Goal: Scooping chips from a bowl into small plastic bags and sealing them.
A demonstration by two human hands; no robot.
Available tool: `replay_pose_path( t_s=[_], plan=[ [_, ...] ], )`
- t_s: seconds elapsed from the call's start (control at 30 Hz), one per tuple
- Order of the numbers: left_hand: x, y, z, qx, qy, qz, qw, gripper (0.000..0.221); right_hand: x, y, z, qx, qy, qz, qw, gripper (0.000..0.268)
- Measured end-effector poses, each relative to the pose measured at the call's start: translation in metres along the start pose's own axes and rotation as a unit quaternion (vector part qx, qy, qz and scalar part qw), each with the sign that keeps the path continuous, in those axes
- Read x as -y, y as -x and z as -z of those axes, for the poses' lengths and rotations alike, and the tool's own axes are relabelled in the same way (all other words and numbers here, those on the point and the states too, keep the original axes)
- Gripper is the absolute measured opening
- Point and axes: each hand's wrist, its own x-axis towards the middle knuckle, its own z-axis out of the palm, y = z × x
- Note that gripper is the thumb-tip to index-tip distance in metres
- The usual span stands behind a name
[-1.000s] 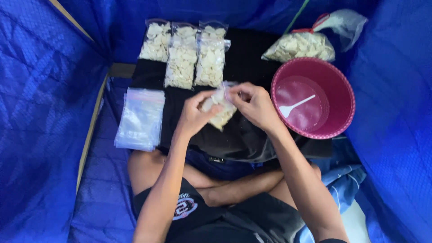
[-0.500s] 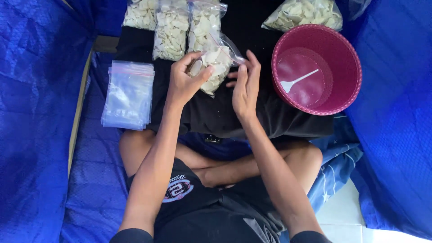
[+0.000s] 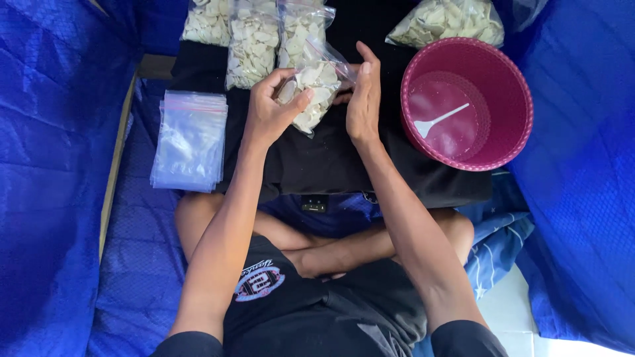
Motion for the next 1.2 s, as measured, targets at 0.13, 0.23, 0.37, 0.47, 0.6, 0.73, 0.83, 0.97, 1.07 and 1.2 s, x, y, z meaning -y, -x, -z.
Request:
replay_pose_path(
  t_s=[0.13,0.23,0.37,0.47,0.6,0.73,0.83,0.97,1.07,1.2],
  plan=[
    [0.013,-0.008,0.005,-0.011,-0.025,-0.021,0.999,0.039,0.004,0.019,0.006,-0.012,0.076,0.026,0.997,0.052],
    [0.028,-0.013,0.007,-0.015,0.012,-0.012,1.000,0.045,-0.001,0.046,0.007,-0.048,0.089,0.037,0.994,0.050],
    [0.039,-0.011,0.007,-0.027,0.014,0.035,0.999,0.045,0.005,0.065,-0.002,-0.004,0.022,-0.004,1.000,0.060],
    [0.030,-0.003,0.003,-0.042,0.012,0.051,0.998,0.048,0.001,0.055,-0.005,0.032,-0.004,-0.005,0.999,0.063],
    [0.007,0.018,-0.002,-0.042,-0.017,0.104,0.994,0.037,-0.017,0.040,0.000,0.048,-0.016,-0.005,0.999,0.066],
    [0.000,0.032,-0.007,-0.034,0.064,0.141,0.987,0.035,-0.001,0.042,0.000,0.045,-0.041,-0.006,0.998,0.065],
    [-0.004,0.033,-0.007,0.002,0.075,0.145,0.987,0.039,0.014,0.041,0.007,0.010,-0.039,-0.004,0.999,0.058],
    [0.003,0.031,-0.002,0.023,0.099,0.137,0.985,0.046,0.053,0.019,0.023,0.070,0.086,0.105,0.988,0.023],
    [0.002,0.031,0.000,0.032,0.115,0.135,0.984,0.045,0.087,0.005,0.031,0.132,0.135,0.098,0.977,0.015],
    [0.005,0.032,0.001,0.037,0.112,0.120,0.986,0.044,0.126,-0.010,0.036,0.238,0.248,0.076,0.936,0.018]
  ],
)
